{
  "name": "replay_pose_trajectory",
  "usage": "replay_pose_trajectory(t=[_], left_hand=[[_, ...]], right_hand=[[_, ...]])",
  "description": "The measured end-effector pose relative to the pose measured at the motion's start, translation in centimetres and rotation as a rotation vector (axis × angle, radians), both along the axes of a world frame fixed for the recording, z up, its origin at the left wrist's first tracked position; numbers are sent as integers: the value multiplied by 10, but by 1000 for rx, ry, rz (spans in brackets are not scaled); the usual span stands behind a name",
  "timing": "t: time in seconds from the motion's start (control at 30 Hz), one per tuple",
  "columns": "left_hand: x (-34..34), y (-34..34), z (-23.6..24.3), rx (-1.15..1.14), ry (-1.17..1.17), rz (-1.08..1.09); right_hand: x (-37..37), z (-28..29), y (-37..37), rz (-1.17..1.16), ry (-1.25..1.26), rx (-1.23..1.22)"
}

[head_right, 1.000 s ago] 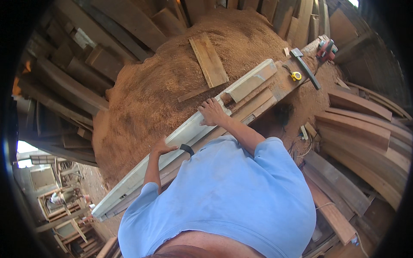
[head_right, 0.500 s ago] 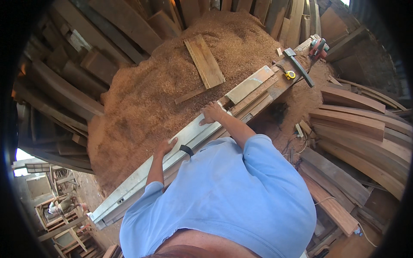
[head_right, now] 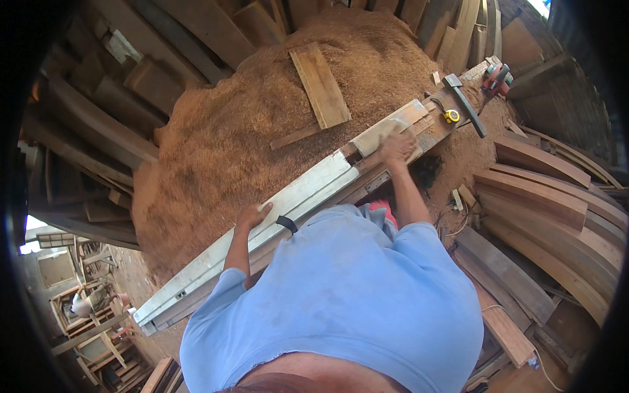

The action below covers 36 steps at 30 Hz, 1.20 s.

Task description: The person uses a circular saw to cut a long white wooden plank on a workbench. They measure the plank with a tape measure and mark it with a pencil before making the cut. The person then lifts the cut piece and places it aside.

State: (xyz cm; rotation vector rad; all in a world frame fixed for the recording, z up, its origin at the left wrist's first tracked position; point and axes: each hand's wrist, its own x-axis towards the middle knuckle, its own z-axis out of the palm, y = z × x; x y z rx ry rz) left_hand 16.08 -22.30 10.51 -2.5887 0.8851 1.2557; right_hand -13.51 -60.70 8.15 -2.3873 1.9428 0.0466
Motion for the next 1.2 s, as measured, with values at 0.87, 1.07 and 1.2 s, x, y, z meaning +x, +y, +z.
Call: replay_pose_trajectory(t=[0.87,1.07,1.2], left_hand=[[-56,-13,-25,25,-102,56],[-63,-16,-20,-142,-117,137],[-82,-26,-25,-267,-105,212]], right_hand=[[-102,-17,-62,-227,-257,468],[-108,-28,-64,-187,-285,443],[-104,-18,-57,-161,-304,445]])
